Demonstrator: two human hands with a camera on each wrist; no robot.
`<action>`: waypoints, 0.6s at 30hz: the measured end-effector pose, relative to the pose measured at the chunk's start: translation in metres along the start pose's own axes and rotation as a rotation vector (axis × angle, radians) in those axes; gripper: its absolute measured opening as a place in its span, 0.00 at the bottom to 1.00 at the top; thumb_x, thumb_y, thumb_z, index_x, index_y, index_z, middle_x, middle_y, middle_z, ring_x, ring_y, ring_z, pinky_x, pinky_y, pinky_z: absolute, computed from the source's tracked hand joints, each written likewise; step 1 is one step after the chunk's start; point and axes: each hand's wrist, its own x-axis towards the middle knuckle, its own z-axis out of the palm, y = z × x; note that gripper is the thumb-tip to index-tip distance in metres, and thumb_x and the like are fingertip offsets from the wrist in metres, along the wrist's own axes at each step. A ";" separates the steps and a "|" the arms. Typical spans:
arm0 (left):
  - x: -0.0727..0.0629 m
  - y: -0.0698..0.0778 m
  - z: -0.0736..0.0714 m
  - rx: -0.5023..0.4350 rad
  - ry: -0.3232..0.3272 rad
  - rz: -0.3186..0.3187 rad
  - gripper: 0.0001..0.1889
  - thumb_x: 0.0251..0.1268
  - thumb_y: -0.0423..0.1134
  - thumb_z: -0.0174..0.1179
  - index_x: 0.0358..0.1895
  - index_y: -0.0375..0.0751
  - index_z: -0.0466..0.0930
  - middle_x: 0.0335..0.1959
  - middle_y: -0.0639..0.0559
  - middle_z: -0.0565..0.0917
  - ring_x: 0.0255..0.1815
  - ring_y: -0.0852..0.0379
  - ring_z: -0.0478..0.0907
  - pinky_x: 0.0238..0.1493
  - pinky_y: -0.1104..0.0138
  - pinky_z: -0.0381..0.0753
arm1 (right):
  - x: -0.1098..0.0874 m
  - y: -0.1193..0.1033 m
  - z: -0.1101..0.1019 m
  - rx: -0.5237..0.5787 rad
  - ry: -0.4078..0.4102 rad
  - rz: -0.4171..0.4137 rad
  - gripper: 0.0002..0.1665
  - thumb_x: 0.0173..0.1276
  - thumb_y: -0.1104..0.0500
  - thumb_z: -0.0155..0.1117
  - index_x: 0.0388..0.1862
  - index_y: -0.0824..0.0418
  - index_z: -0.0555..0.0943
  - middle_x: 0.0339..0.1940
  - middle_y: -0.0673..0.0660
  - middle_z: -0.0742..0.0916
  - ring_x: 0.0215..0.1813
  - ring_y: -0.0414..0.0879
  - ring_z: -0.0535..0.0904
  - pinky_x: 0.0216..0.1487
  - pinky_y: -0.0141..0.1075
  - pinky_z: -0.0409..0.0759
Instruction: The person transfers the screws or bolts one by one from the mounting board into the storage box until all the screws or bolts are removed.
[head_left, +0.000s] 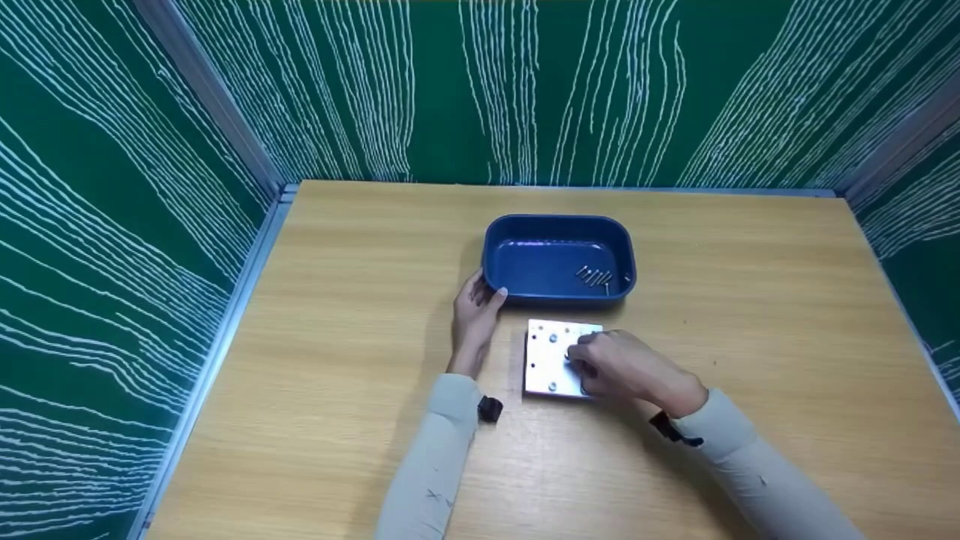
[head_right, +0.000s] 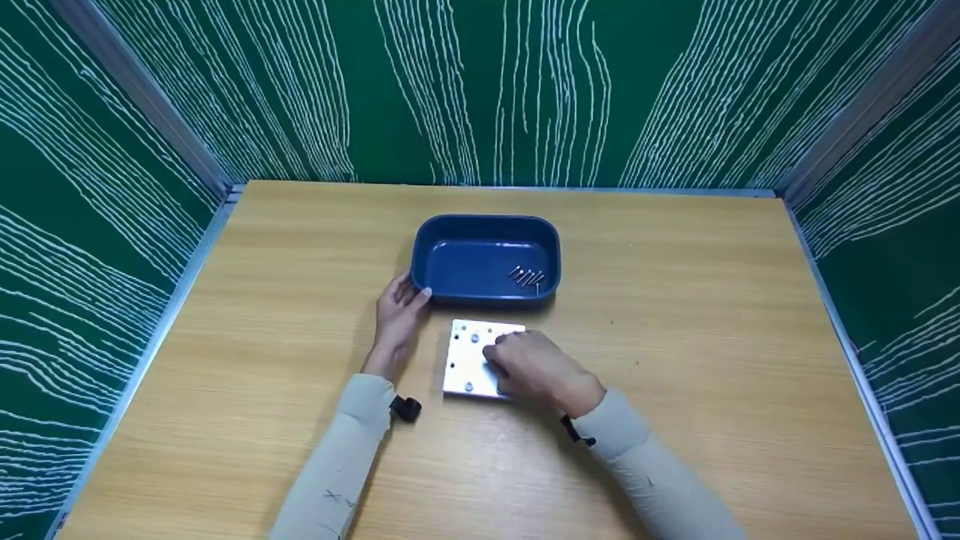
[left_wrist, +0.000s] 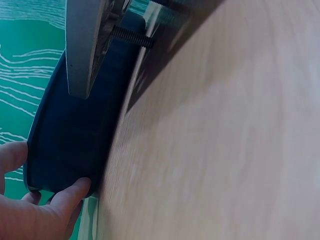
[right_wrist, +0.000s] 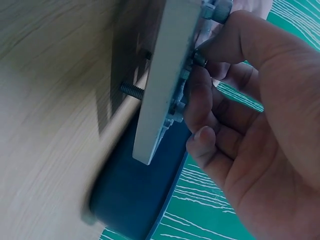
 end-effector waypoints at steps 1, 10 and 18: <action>0.000 0.000 0.000 -0.006 -0.003 0.003 0.33 0.72 0.29 0.65 0.78 0.33 0.67 0.77 0.35 0.72 0.78 0.41 0.70 0.78 0.60 0.74 | 0.000 0.000 0.000 0.003 -0.001 0.001 0.08 0.59 0.67 0.73 0.35 0.58 0.84 0.26 0.48 0.81 0.26 0.39 0.73 0.27 0.32 0.78; 0.000 -0.001 0.000 0.014 0.004 -0.011 0.33 0.72 0.31 0.66 0.78 0.37 0.68 0.77 0.38 0.73 0.77 0.43 0.71 0.76 0.60 0.76 | -0.001 0.001 -0.002 0.064 -0.014 0.033 0.07 0.63 0.63 0.74 0.37 0.56 0.84 0.27 0.46 0.81 0.28 0.39 0.74 0.28 0.30 0.76; 0.002 -0.002 -0.001 0.030 0.002 0.014 0.32 0.72 0.31 0.66 0.78 0.37 0.69 0.76 0.37 0.73 0.77 0.42 0.71 0.76 0.60 0.76 | -0.004 0.001 -0.006 0.095 -0.022 0.071 0.07 0.65 0.62 0.75 0.40 0.56 0.85 0.27 0.46 0.80 0.29 0.39 0.75 0.30 0.30 0.77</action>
